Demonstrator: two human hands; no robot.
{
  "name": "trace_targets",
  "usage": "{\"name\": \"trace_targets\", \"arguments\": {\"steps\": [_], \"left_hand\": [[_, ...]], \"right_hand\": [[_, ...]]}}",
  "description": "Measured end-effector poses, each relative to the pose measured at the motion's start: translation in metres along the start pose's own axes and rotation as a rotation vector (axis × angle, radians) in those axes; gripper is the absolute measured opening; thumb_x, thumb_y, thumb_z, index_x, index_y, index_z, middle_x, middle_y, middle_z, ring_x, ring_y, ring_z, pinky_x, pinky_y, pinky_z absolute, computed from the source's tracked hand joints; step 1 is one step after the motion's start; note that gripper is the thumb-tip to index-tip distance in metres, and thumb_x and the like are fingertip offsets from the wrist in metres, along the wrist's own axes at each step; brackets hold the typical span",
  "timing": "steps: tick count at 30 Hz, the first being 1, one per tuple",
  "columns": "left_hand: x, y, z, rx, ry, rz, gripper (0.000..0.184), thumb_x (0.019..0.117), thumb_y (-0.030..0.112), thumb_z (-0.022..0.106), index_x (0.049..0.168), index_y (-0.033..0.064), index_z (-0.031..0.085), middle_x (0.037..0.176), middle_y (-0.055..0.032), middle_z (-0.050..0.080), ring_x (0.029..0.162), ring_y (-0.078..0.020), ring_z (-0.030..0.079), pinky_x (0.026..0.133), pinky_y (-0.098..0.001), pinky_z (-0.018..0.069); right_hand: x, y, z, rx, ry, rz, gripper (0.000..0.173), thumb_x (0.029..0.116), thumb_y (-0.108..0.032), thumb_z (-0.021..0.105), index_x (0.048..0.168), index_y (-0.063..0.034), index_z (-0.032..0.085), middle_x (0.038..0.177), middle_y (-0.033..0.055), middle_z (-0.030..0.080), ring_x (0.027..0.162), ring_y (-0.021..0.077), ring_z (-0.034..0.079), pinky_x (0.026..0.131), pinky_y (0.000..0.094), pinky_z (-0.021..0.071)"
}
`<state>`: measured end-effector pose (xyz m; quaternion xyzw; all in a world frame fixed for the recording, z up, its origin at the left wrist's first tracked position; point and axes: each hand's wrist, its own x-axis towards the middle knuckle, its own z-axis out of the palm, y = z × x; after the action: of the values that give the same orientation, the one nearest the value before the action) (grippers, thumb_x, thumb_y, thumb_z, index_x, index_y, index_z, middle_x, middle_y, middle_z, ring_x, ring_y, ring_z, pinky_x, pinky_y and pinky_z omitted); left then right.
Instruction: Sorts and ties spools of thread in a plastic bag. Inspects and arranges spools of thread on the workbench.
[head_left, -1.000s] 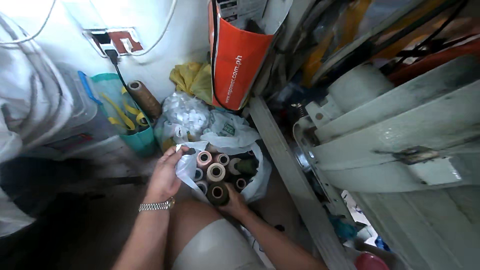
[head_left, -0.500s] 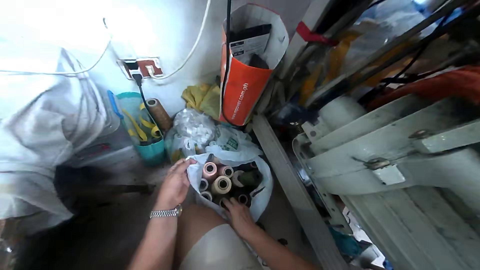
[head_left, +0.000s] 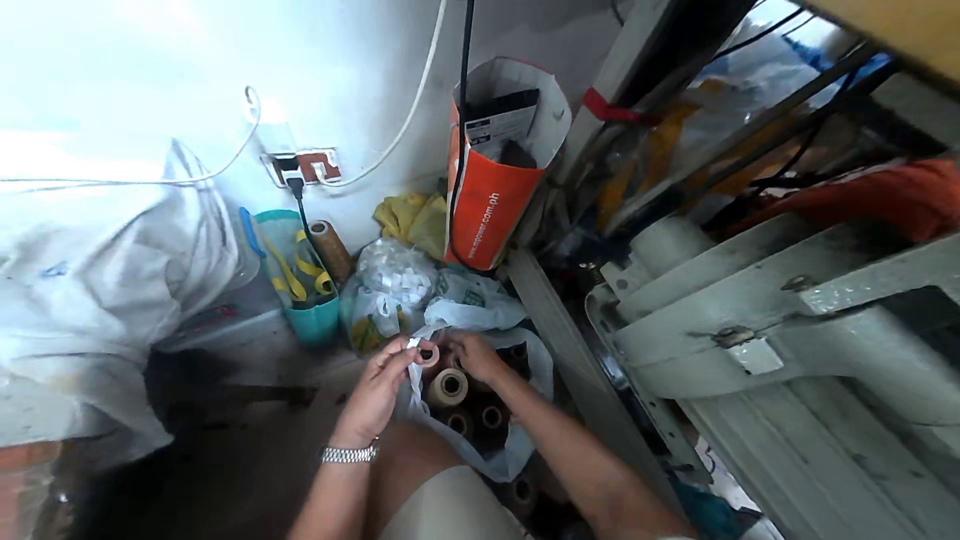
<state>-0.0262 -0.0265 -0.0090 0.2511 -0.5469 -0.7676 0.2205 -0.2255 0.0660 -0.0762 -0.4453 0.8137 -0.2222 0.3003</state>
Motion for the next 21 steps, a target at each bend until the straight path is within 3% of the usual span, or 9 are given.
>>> {"name": "trace_targets", "arguments": {"steps": [2, 5, 7, 9, 10, 12, 15, 18, 21], "left_hand": [[-0.001, 0.001, -0.001, 0.008, 0.014, 0.015, 0.03, 0.1041, 0.017, 0.041, 0.105, 0.0124, 0.071, 0.118, -0.0022, 0.07, 0.099, -0.0119, 0.064, 0.086, -0.0291, 0.0535], [-0.002, 0.001, -0.003, -0.01, 0.016, -0.003, 0.03, 0.1042, 0.019, 0.041, 0.108, 0.0135, 0.071, 0.122, -0.0023, 0.069, 0.099, -0.012, 0.064, 0.084, -0.029, 0.0534], [-0.002, -0.001, -0.001, -0.018, 0.002, -0.009, 0.03, 0.1046, 0.021, 0.042, 0.107, 0.0137, 0.07, 0.123, -0.0026, 0.068, 0.099, -0.0127, 0.064, 0.084, -0.0302, 0.054], [-0.003, -0.005, 0.003, 0.007, -0.024, 0.003, 0.029, 0.1036, 0.024, 0.044, 0.107, 0.0143, 0.07, 0.122, -0.0018, 0.068, 0.1, -0.0116, 0.064, 0.085, -0.0297, 0.054], [-0.004, -0.008, 0.005, 0.037, -0.048, 0.018, 0.029, 0.1033, 0.026, 0.045, 0.107, 0.0137, 0.071, 0.12, -0.0016, 0.068, 0.102, -0.0115, 0.063, 0.086, -0.0297, 0.054], [-0.005, -0.011, 0.008, 0.086, -0.07, 0.051, 0.03, 0.1039, 0.028, 0.047, 0.106, 0.0134, 0.073, 0.113, -0.0003, 0.068, 0.098, -0.0099, 0.063, 0.084, -0.0272, 0.0536], [-0.009, -0.011, 0.007, 0.07, -0.032, 0.096, 0.031, 0.1041, 0.025, 0.045, 0.105, 0.0141, 0.074, 0.114, 0.0006, 0.07, 0.1, -0.0078, 0.063, 0.084, -0.0253, 0.0523], [-0.011, -0.013, 0.007, 0.046, -0.025, 0.133, 0.029, 0.104, 0.023, 0.046, 0.103, 0.0136, 0.073, 0.115, 0.0012, 0.069, 0.1, -0.0067, 0.062, 0.085, -0.0234, 0.0515], [-0.013, -0.014, 0.01, 0.108, -0.049, 0.114, 0.029, 0.1039, 0.023, 0.045, 0.102, 0.0124, 0.072, 0.114, 0.0007, 0.067, 0.102, -0.0087, 0.061, 0.089, -0.0262, 0.0506]], "right_hand": [[0.025, 0.001, -0.005, -0.1, 0.018, 0.144, 0.039, 0.1033, -0.01, 0.054, 0.141, -0.0007, 0.058, 0.146, 0.0299, 0.051, 0.137, 0.0485, 0.047, 0.112, 0.0636, 0.0407], [0.036, -0.01, -0.015, -0.171, 0.074, 0.381, 0.045, 0.098, -0.012, 0.06, 0.14, 0.0031, 0.055, 0.151, 0.0322, 0.043, 0.139, 0.0509, 0.043, 0.11, 0.0653, 0.0403], [0.04, -0.014, -0.006, -0.207, 0.076, 0.354, 0.051, 0.0933, -0.031, 0.072, 0.132, 0.0017, 0.063, 0.147, 0.0309, 0.047, 0.134, 0.0487, 0.049, 0.105, 0.0657, 0.0444], [0.045, -0.024, 0.008, -0.197, 0.055, 0.341, 0.074, 0.0838, -0.043, 0.081, 0.138, 0.0013, 0.058, 0.151, 0.0318, 0.042, 0.139, 0.0515, 0.041, 0.104, 0.0722, 0.04], [0.046, -0.033, 0.011, -0.187, 0.027, 0.37, 0.08, 0.0831, -0.044, 0.082, 0.142, 0.0032, 0.054, 0.154, 0.0329, 0.038, 0.142, 0.0532, 0.037, 0.106, 0.0741, 0.0368], [0.045, -0.049, 0.009, -0.155, -0.02, 0.439, 0.077, 0.0872, -0.037, 0.077, 0.143, 0.0069, 0.05, 0.158, 0.0344, 0.031, 0.143, 0.0553, 0.034, 0.108, 0.0749, 0.0325], [0.041, -0.051, 0.005, -0.077, -0.009, 0.513, 0.069, 0.0924, -0.038, 0.072, 0.141, 0.0066, 0.052, 0.156, 0.0335, 0.035, 0.143, 0.0529, 0.037, 0.11, 0.0712, 0.0348], [0.06, -0.024, 0.026, -0.093, 0.108, 0.562, 0.072, 0.0856, -0.046, 0.078, 0.133, 0.0049, 0.06, 0.152, 0.0316, 0.042, 0.142, 0.0484, 0.04, 0.106, 0.0667, 0.042], [0.058, -0.023, 0.025, -0.123, -0.02, 0.5, 0.076, 0.0855, -0.047, 0.077, 0.134, 0.0086, 0.058, 0.151, 0.0323, 0.043, 0.143, 0.0476, 0.039, 0.109, 0.0652, 0.041]]}}
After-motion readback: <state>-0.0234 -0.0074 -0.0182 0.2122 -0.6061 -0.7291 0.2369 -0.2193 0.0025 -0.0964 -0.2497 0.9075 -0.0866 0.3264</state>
